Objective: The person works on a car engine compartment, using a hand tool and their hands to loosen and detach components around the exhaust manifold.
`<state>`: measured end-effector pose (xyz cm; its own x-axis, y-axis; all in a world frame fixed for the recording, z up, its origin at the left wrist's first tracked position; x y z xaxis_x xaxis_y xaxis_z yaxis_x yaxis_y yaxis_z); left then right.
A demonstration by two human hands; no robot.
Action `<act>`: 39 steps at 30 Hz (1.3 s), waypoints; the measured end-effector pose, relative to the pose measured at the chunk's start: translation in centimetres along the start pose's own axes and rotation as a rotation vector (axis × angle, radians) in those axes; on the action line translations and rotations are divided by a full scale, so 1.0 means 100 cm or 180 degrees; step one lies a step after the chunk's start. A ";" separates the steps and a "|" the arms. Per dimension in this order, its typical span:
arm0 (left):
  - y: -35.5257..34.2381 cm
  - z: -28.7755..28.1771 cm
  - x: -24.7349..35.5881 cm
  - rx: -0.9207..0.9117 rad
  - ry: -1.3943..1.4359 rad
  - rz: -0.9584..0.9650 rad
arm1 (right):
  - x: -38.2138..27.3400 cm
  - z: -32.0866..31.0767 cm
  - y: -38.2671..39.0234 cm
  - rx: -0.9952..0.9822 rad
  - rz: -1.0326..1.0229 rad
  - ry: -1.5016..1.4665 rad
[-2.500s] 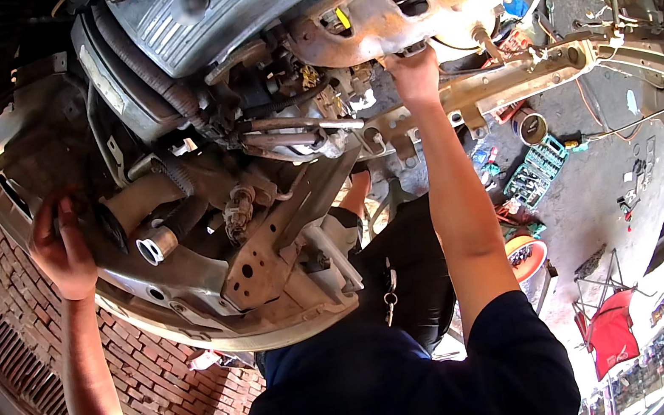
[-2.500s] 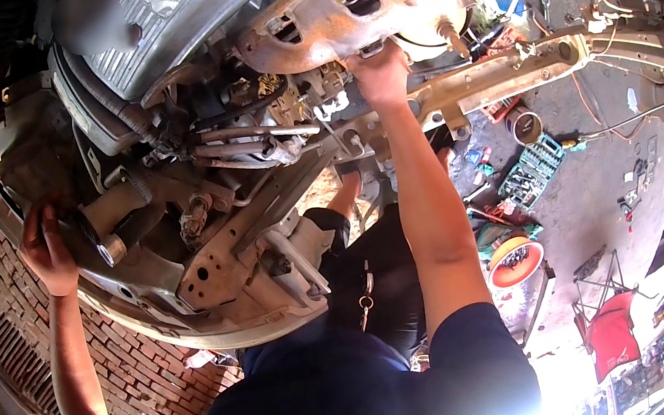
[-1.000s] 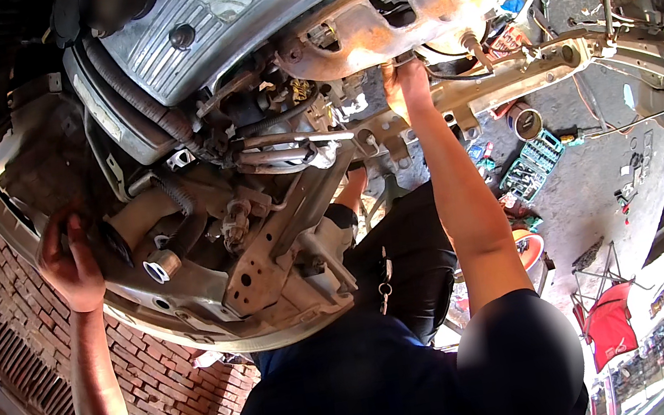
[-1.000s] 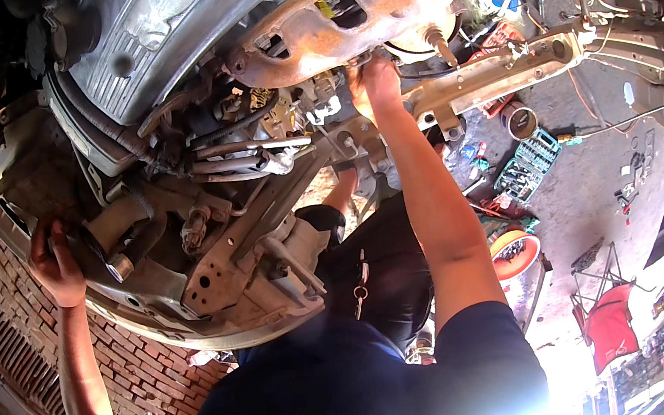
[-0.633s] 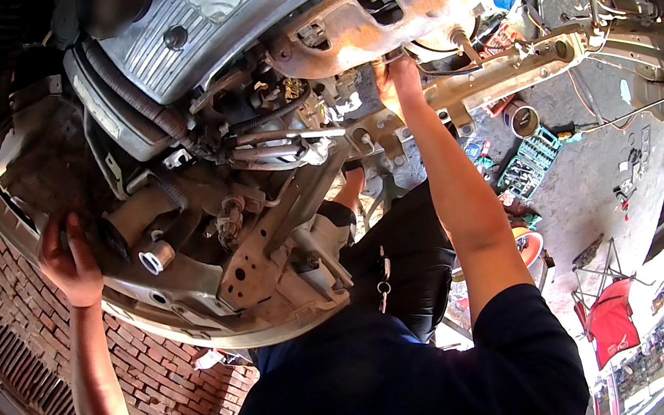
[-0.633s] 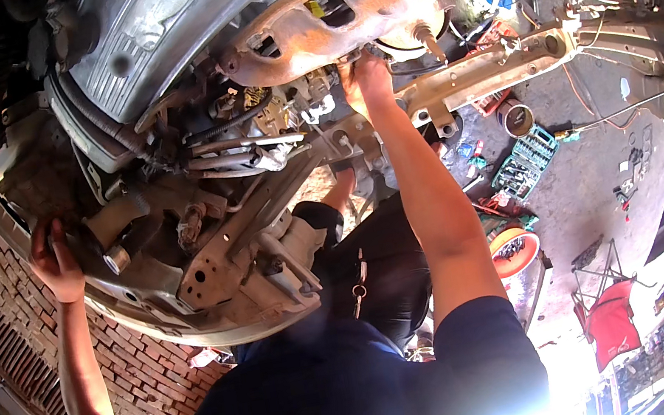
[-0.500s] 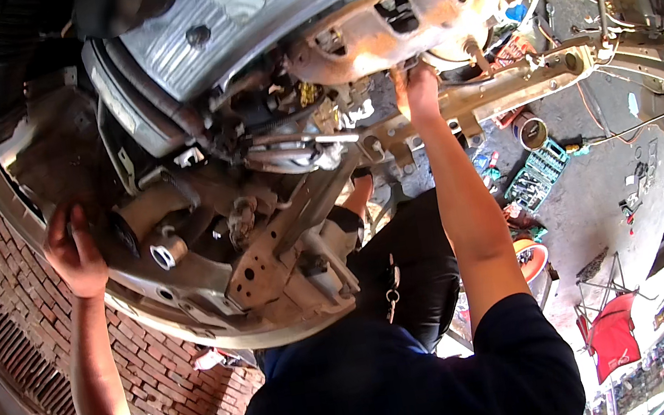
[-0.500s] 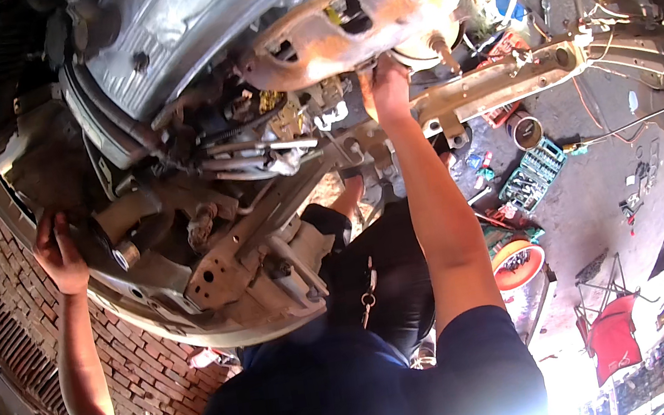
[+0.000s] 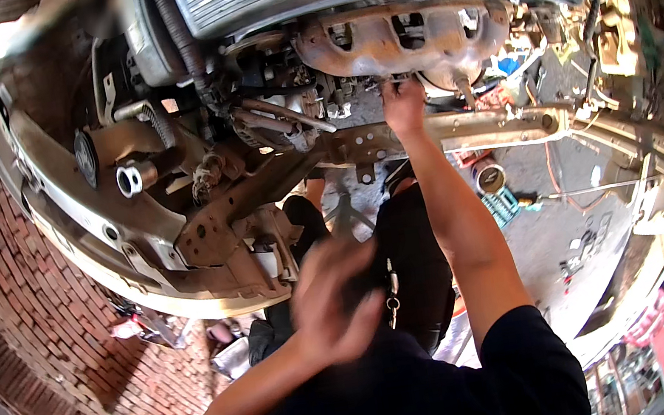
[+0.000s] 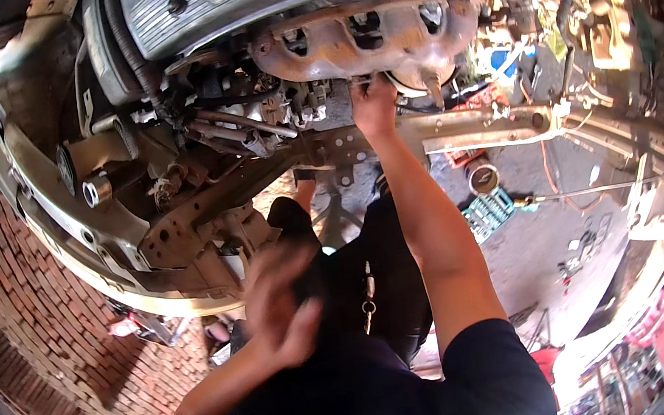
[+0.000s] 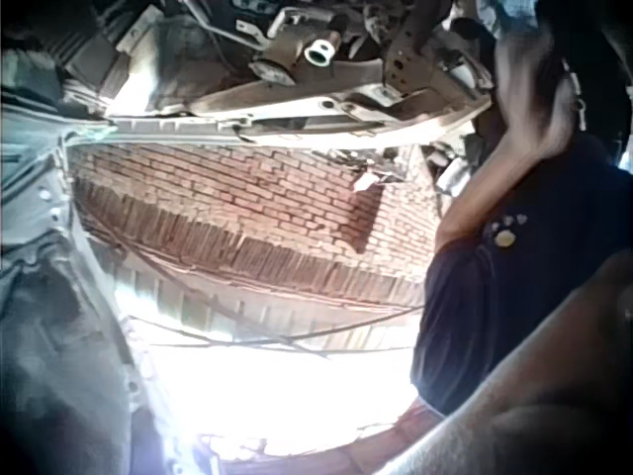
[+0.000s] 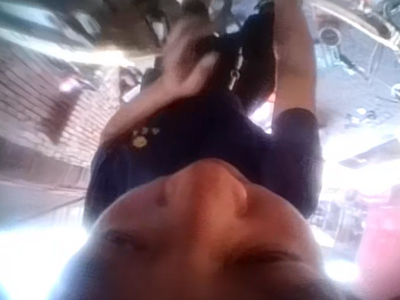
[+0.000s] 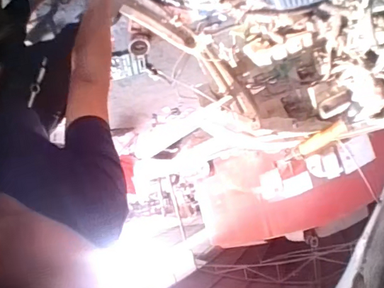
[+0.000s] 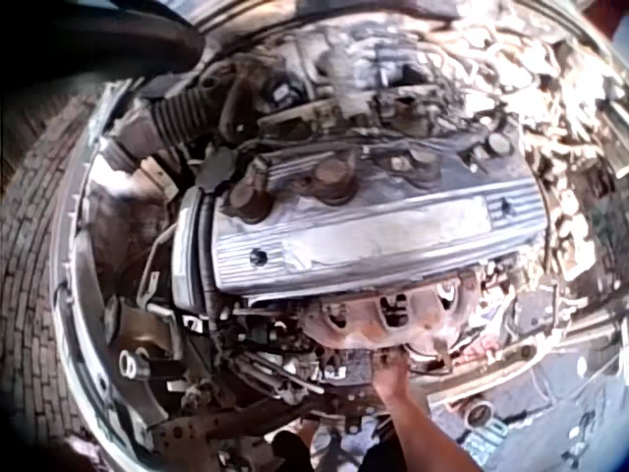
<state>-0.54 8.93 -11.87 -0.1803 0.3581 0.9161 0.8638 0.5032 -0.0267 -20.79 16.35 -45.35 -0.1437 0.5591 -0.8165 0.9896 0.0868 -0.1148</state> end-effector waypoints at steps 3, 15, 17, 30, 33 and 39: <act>-0.035 0.095 -0.078 0.1410 0.1586 -0.1524 | 0.012 0.005 0.000 -0.0140 0.0197 -0.0400; -0.152 0.122 -0.154 0.3125 0.3415 -0.0703 | -0.016 0.006 -0.007 -0.0930 0.1482 -0.2162; -0.156 0.128 -0.149 0.2970 0.3467 -0.0762 | 0.009 0.009 -0.014 -0.1053 0.1306 -0.2078; -0.164 0.108 -0.132 0.3086 0.1521 -0.0553 | -0.010 0.003 -0.002 -0.1415 0.0299 -0.0219; -0.163 0.106 -0.128 0.2761 0.0900 -0.0704 | -0.006 -0.001 0.003 -0.1368 0.0299 -0.0200; -0.160 0.102 -0.136 0.2719 0.1047 -0.0323 | -0.006 0.004 0.010 -0.1417 0.0295 -0.0186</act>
Point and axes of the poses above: each hand's wrist, its own y-axis away from the middle knuckle, its own z-axis out of the palm, x = y × z, the point moved 6 cm from there along -y, towards the middle knuckle, and after that the axes turned 13 degrees about x, right-handed, at the moved point
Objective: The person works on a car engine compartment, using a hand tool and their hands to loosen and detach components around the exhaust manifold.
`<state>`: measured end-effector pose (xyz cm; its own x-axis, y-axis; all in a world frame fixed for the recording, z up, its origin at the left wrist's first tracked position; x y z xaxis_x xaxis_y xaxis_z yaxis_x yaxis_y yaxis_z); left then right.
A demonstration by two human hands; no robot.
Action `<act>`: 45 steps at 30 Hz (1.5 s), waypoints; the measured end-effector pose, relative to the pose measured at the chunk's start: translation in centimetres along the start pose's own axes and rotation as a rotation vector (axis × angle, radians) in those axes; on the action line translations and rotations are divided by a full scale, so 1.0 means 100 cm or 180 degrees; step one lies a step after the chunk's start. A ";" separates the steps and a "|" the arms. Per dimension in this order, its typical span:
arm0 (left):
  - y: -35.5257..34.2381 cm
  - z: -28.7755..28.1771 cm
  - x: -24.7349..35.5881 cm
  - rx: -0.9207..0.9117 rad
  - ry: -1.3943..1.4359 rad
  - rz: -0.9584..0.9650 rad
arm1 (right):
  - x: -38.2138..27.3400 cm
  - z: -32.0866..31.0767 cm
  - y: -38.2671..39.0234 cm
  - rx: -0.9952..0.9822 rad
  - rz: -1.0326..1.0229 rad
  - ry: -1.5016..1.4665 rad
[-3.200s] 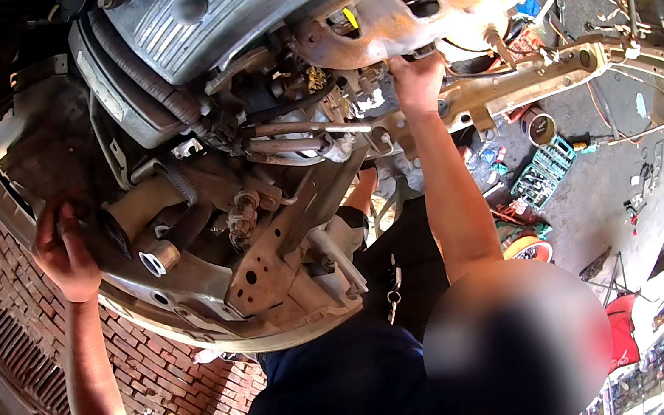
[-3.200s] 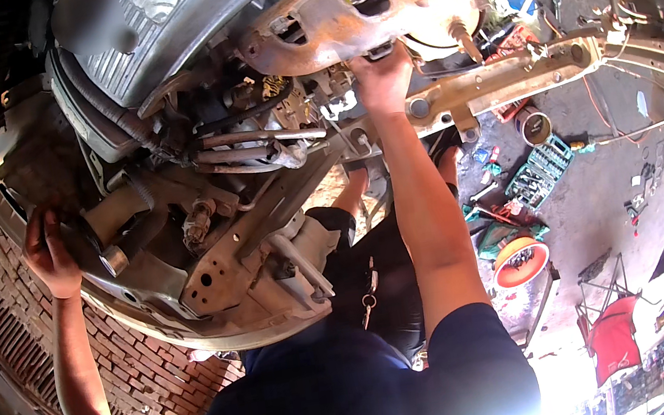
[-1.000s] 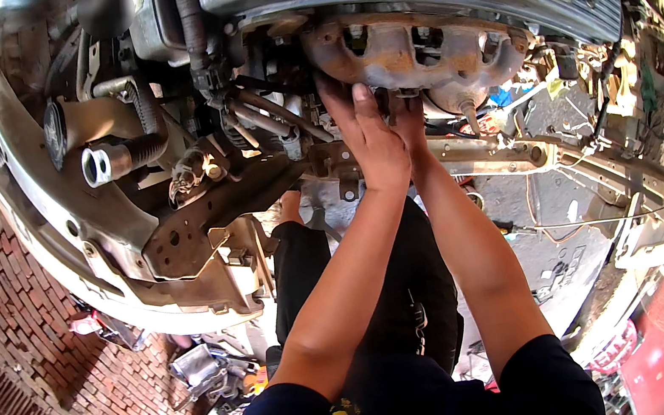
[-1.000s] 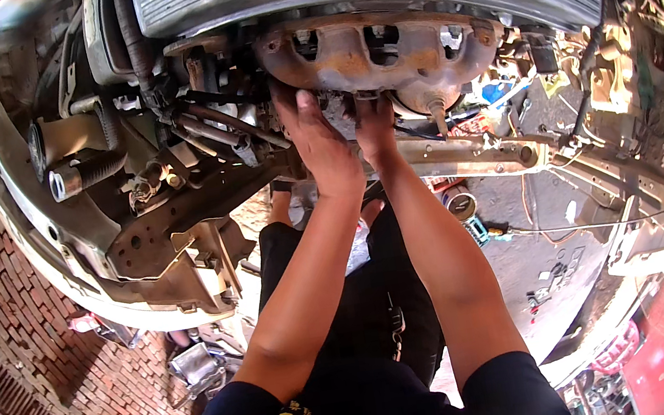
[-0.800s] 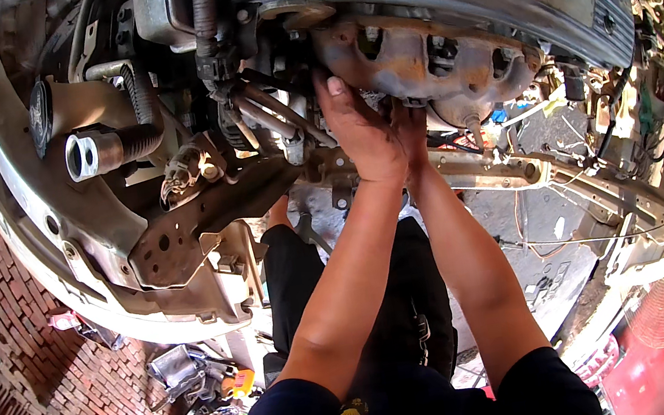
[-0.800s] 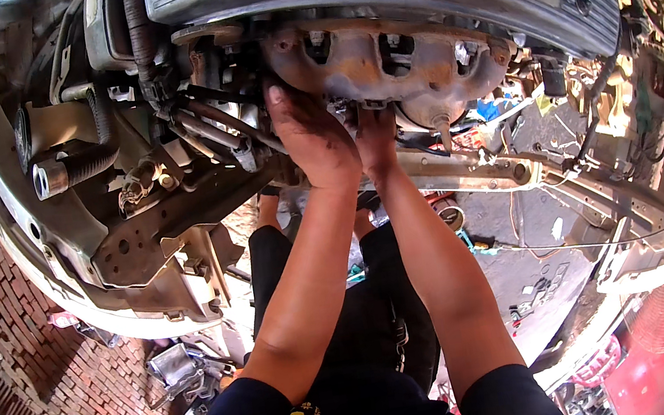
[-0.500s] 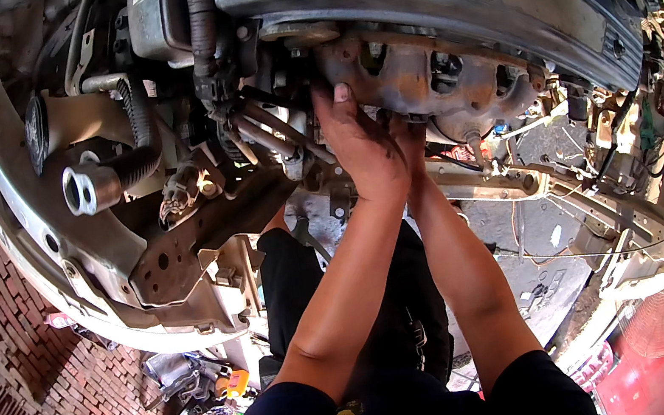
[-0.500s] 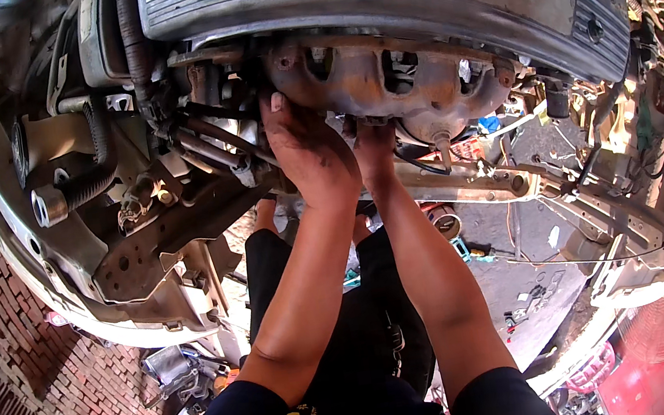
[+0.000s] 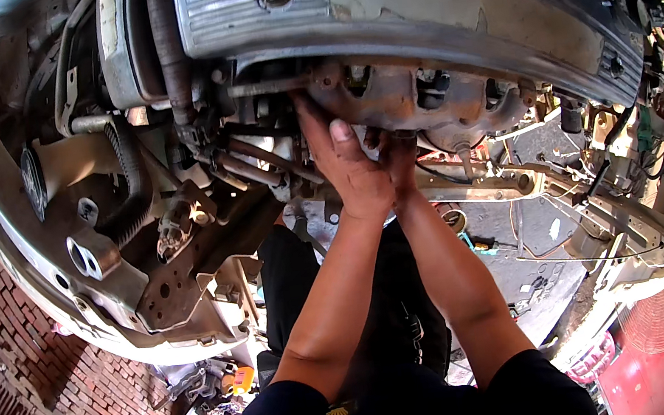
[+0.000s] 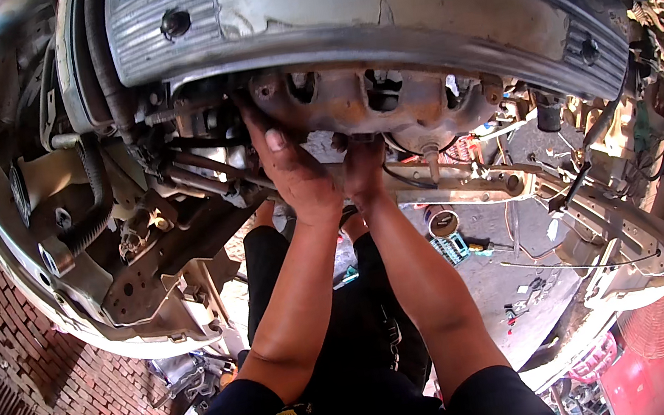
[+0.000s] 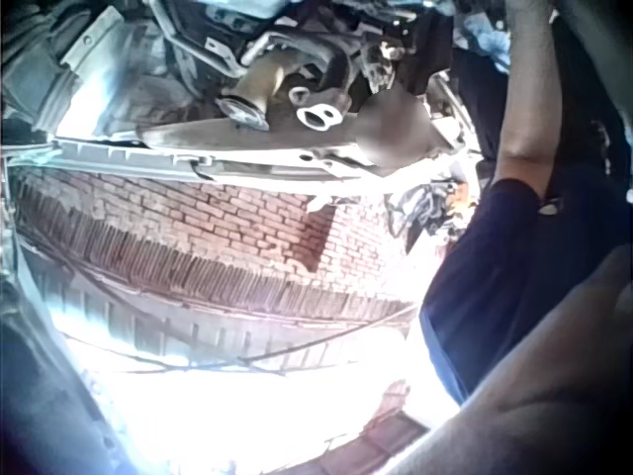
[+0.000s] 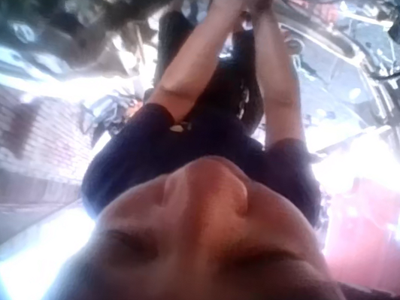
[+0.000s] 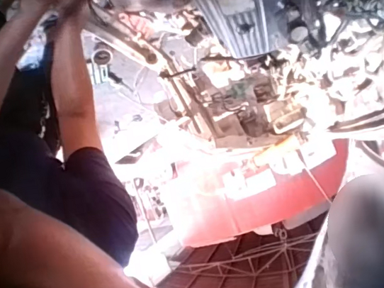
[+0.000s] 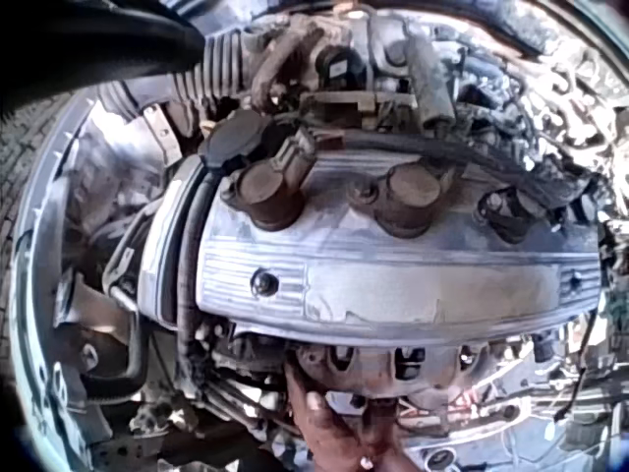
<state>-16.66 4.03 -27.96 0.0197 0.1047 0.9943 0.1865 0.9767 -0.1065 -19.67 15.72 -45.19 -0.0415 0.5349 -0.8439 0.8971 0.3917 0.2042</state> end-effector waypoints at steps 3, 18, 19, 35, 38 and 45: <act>0.003 0.008 0.009 0.0046 0.0223 -0.0149 | 0.003 -0.003 -0.002 0.0011 0.0035 0.0027; 0.006 -0.002 -0.003 0.0064 -0.0106 -0.0327 | 0.012 -0.012 -0.014 -0.0076 0.0054 0.0195; 0.007 0.000 -0.007 0.0038 0.0219 -0.0532 | 0.012 -0.014 -0.010 -0.0077 0.0060 0.0204; 0.113 -0.042 0.031 -0.1532 -0.0153 0.0024 | 0.056 0.032 -0.026 -0.0676 0.0256 0.1056; 0.118 -0.053 0.033 -0.1784 -0.0148 -0.0135 | 0.060 0.031 -0.028 -0.0365 0.0110 0.0525; 0.116 -0.076 0.019 -0.1799 -0.0199 -0.0236 | -0.005 0.025 -0.011 0.0647 -0.2315 0.1769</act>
Point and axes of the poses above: each hand's wrist, its own y-axis away from the middle knuckle, its own z-axis out of the palm, x = y × z, the point moved 6 cm from there along -y, towards the middle knuckle, and after that the axes turned 13 degrees about x, right-handed, at the moved point
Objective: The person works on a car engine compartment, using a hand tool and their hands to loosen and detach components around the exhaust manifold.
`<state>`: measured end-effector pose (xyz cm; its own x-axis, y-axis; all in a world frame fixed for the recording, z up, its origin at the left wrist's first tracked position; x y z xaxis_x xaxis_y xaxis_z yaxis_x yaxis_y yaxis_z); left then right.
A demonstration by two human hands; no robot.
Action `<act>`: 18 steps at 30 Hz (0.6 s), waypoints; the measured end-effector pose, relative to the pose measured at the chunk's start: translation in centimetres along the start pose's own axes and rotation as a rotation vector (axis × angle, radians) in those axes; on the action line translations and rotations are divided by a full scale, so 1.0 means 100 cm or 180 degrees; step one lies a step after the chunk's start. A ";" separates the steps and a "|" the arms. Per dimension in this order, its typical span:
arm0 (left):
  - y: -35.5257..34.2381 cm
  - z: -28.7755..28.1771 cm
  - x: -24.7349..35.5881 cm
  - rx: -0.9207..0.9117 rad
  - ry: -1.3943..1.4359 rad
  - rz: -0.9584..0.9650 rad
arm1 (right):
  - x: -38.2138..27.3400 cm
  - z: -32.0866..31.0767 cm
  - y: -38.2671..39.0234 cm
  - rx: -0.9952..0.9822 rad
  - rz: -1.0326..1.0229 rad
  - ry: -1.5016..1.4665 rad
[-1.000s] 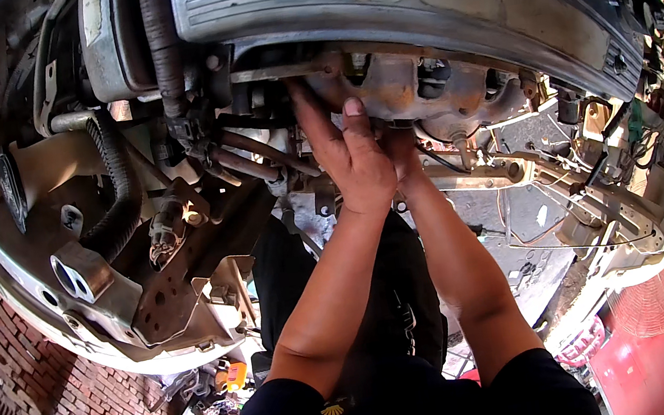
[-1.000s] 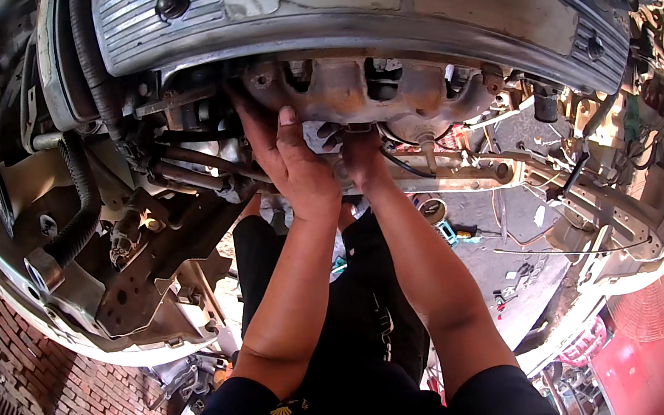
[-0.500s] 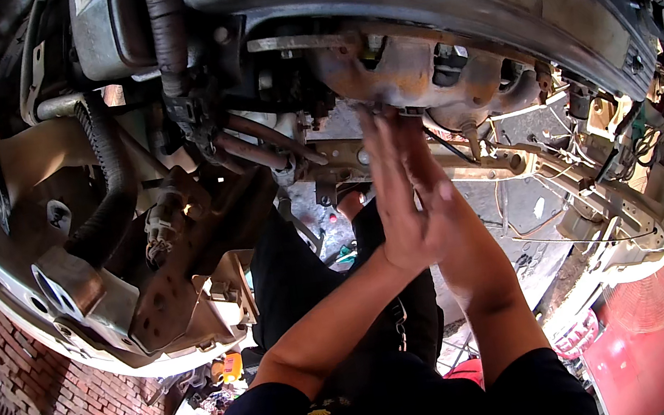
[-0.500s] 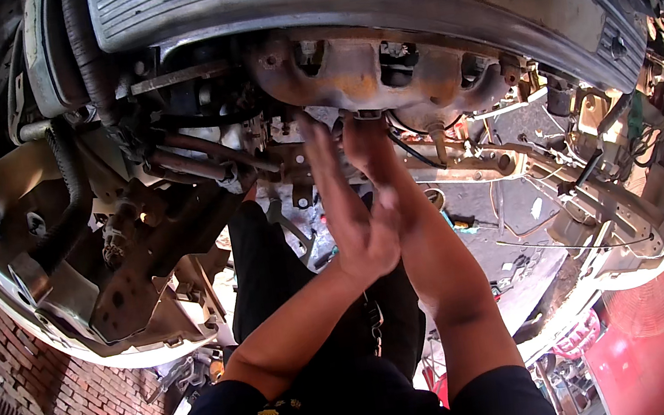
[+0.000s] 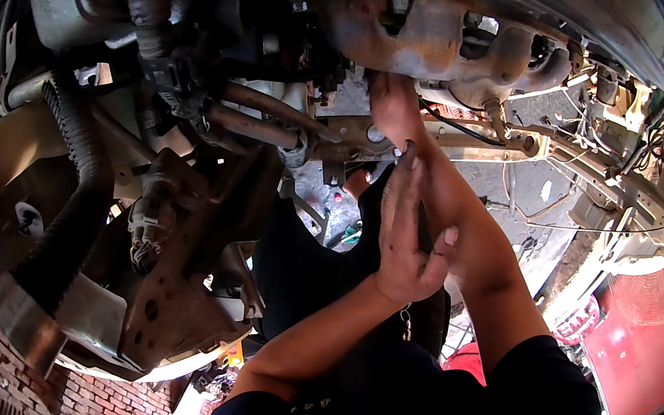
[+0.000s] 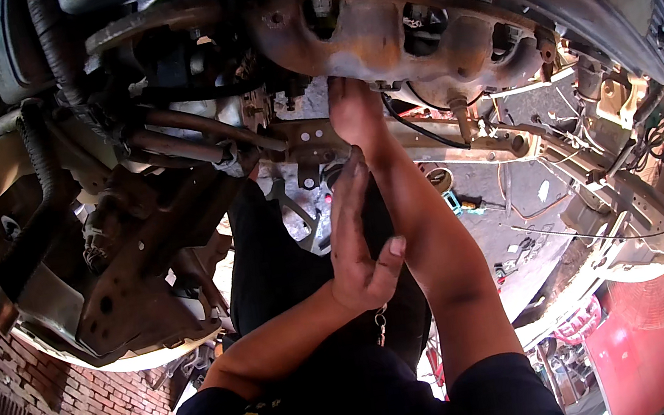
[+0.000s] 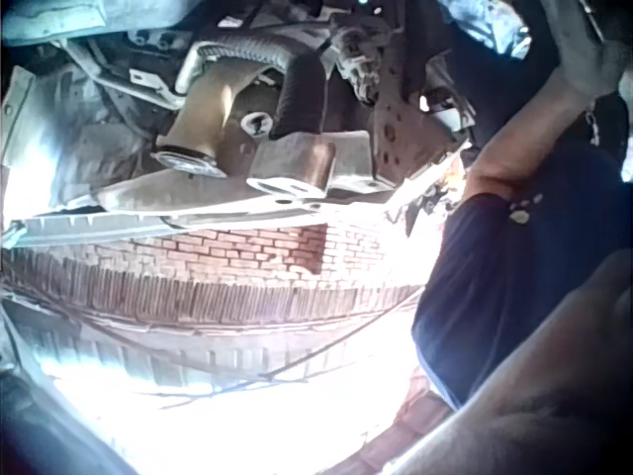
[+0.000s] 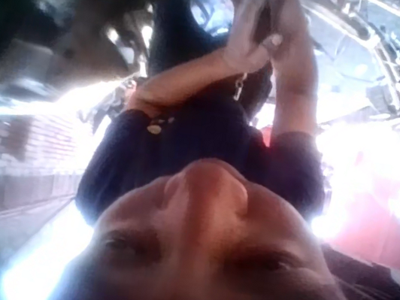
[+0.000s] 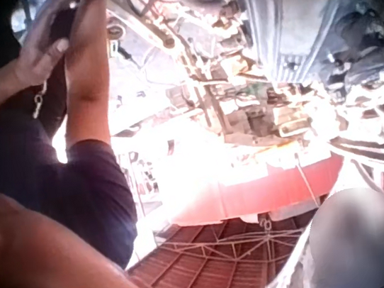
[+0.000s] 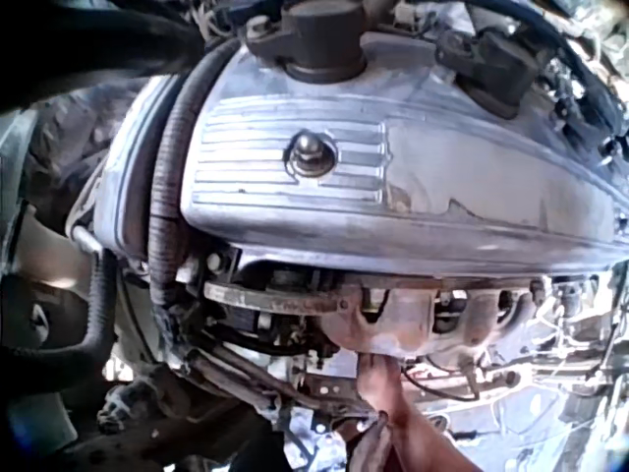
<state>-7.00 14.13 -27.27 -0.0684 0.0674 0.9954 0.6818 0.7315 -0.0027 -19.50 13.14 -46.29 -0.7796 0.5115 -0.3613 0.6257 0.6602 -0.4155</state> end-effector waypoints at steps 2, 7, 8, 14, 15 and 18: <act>0.006 -0.006 -0.010 0.0020 0.0026 -0.0090 | 0.009 0.004 0.004 -0.0094 0.0460 -0.0702; 0.013 -0.021 -0.028 0.0170 0.0141 -0.0352 | 0.004 -0.010 -0.017 -0.0582 0.0230 -0.0788; 0.015 -0.020 -0.028 0.0189 0.0106 -0.0345 | 0.006 -0.010 -0.018 -0.0820 0.0385 -0.0973; 0.029 -0.026 -0.033 0.0093 0.0301 -0.0764 | 0.000 -0.005 -0.035 -0.1830 0.2022 -0.2132; 0.029 -0.026 -0.031 0.0080 0.0318 -0.0757 | 0.003 -0.004 -0.035 -0.1965 0.2348 -0.2231; 0.030 -0.026 -0.030 0.0019 0.0345 -0.0781 | 0.003 0.006 -0.036 -0.2043 0.2092 -0.2527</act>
Point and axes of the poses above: each hand's wrist, its own y-axis away from the middle knuckle, its own z-axis out of the palm, x = y × z, the point moved 6 cm from there along -y, towards the middle knuckle, and after that the axes turned 13 degrees about x, right-handed, at the moved point
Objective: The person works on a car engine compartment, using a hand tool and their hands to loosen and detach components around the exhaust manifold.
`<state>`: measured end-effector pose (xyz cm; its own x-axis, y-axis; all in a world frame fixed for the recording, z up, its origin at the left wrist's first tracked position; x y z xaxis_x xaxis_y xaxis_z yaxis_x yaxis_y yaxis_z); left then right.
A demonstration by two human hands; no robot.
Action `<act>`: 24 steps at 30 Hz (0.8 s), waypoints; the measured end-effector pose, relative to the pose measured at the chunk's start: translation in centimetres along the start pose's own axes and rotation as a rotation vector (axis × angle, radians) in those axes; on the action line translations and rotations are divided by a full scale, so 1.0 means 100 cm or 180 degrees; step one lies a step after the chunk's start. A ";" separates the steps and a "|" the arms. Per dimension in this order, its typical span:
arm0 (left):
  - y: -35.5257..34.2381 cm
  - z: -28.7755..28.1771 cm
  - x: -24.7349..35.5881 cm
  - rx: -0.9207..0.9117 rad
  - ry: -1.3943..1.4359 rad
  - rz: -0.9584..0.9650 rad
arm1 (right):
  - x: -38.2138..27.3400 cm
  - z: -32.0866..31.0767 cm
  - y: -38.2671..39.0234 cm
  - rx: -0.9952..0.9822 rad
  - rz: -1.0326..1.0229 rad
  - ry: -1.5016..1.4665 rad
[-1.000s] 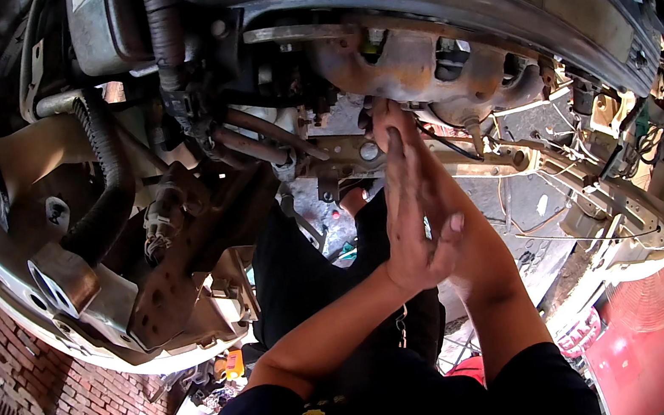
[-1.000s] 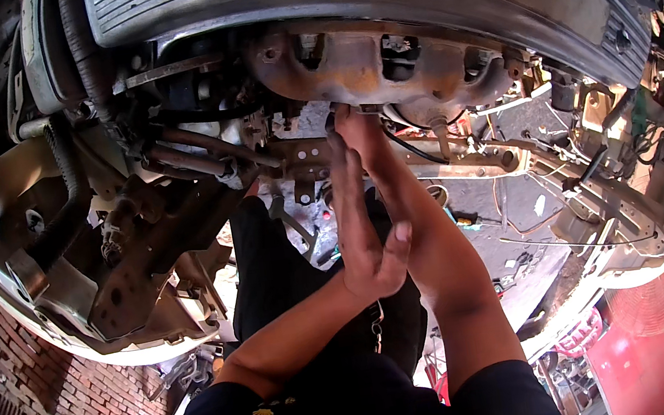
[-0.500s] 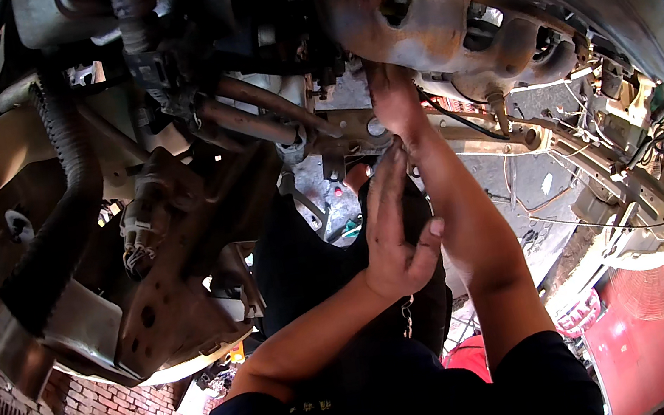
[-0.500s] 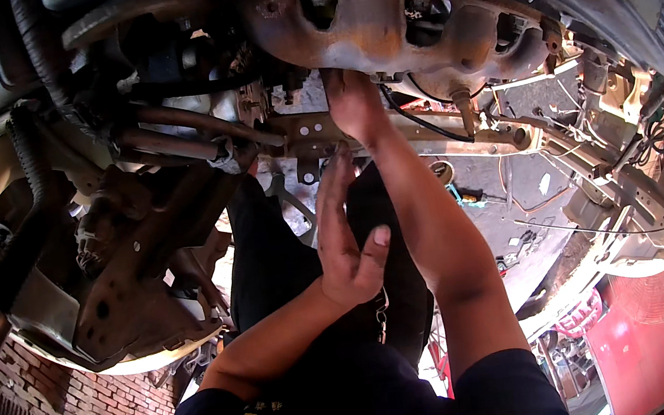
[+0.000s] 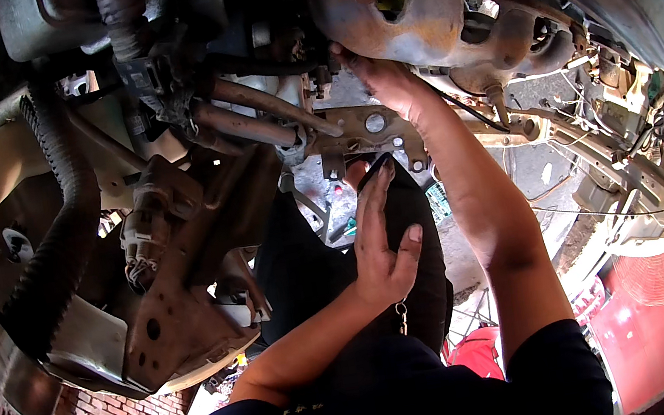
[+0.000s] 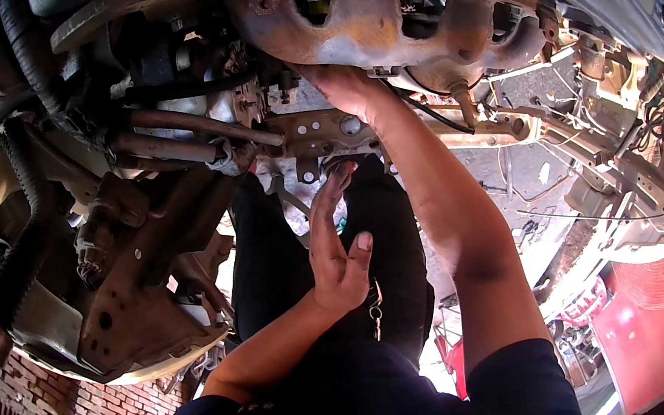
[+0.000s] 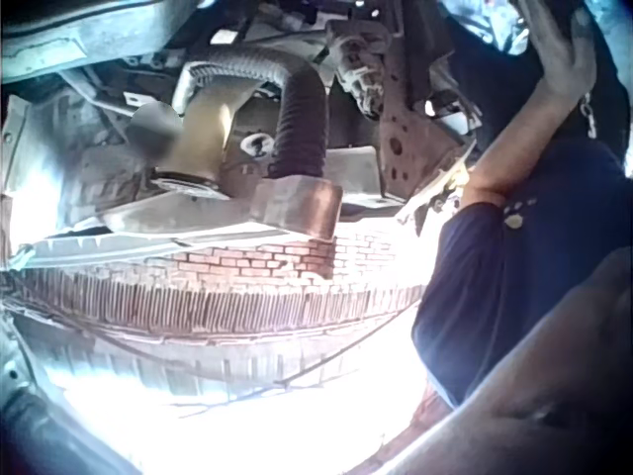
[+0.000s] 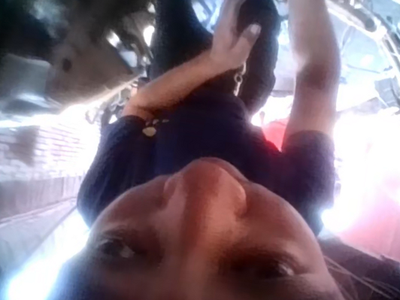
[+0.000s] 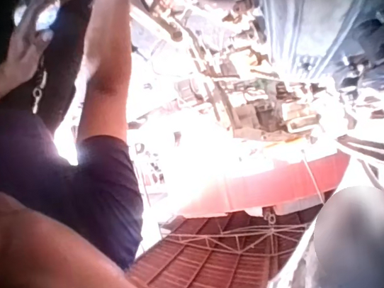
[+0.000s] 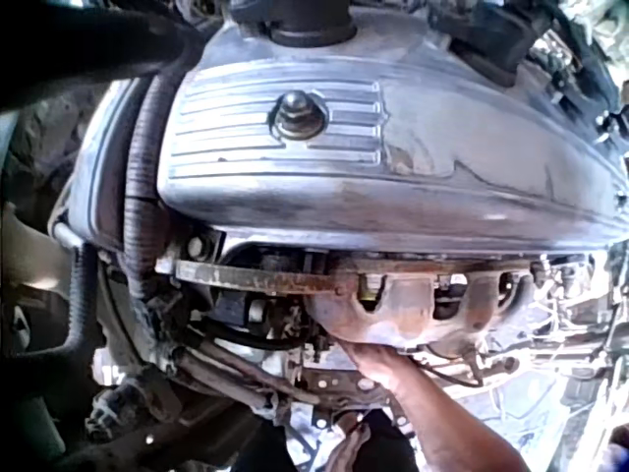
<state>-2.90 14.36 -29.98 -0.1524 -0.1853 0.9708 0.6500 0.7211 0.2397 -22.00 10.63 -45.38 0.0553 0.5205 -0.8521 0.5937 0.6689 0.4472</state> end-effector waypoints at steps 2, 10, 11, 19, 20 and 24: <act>0.000 -0.004 -0.001 -0.0017 0.0057 0.0029 | -0.006 0.001 0.000 -0.0035 0.0143 0.0264; -0.003 -0.011 -0.012 0.0035 -0.0257 0.0086 | -0.007 0.005 0.012 0.0744 0.0037 0.1093; -0.004 -0.012 -0.013 0.0057 -0.0265 0.0108 | -0.014 0.005 0.018 0.0900 -0.0044 0.1247; -0.014 -0.008 -0.026 0.0392 0.0033 0.0011 | 0.000 0.005 0.020 0.1327 -0.1116 0.1105; -0.018 -0.005 -0.026 0.0374 0.0013 0.0036 | 0.007 0.001 0.019 0.1312 -0.0902 0.1127; -0.075 0.010 0.005 0.0596 -0.0635 0.1003 | 0.005 -0.012 0.022 0.1518 -0.1818 0.1816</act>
<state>-8.58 9.48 -31.31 -0.1209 0.1835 0.9756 0.5441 0.8343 -0.0894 -21.61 13.01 -44.53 -0.6734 0.4463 -0.5894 0.6828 0.6812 -0.2642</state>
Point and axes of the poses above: each hand's wrist, its own y-axis away from the middle knuckle, its own z-axis out of the palm, x = y × z, the point moved 6 cm from there along -y, towards the middle knuckle, and after that the axes turned 13 degrees about x, right-handed, at the moved point
